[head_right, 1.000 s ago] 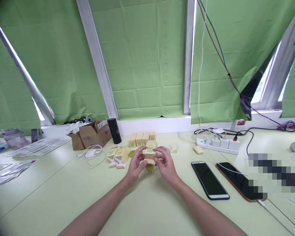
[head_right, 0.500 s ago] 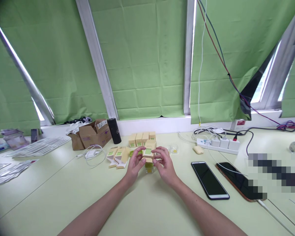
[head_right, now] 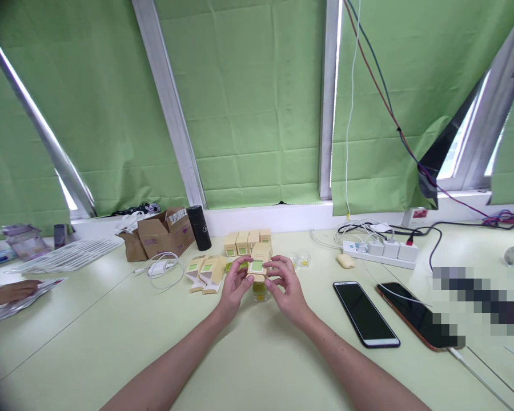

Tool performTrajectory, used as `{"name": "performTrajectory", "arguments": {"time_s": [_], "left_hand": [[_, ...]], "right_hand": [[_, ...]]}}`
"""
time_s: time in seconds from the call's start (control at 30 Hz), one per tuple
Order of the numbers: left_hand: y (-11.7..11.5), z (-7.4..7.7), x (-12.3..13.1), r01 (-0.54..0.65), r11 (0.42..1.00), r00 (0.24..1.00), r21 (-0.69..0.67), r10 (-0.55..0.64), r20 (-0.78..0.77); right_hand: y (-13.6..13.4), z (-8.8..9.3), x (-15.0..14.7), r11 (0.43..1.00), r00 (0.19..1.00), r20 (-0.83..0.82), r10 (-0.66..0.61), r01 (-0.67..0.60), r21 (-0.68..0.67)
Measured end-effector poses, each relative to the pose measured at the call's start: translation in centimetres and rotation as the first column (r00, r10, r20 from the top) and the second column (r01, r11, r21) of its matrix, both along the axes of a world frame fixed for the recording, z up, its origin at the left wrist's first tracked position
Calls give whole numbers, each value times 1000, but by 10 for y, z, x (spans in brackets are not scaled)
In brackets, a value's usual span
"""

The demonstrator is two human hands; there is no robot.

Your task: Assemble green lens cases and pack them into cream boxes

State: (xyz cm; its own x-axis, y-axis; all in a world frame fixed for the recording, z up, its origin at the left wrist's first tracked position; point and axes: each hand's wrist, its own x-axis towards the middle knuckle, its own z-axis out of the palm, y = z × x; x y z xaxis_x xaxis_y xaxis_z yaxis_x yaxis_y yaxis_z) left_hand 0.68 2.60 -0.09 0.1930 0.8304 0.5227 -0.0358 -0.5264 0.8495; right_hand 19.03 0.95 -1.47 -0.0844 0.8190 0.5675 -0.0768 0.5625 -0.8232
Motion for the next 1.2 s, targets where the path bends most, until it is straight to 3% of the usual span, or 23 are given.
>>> {"name": "performTrajectory", "arguments": {"time_s": [0.53, 0.83, 1.2], "left_hand": [[-2, 2, 2, -48, 999, 999, 15, 48, -17], [-3, 1, -2, 3, 998, 999, 66, 1, -54], [-1, 0, 0, -62, 993, 995, 96, 70, -77]], "right_hand": [[-1, 2, -1, 999, 999, 25, -38, 38, 20], [0, 3, -2, 999, 999, 2, -39, 39, 3], [3, 1, -2, 999, 999, 1, -51, 51, 4]]}}
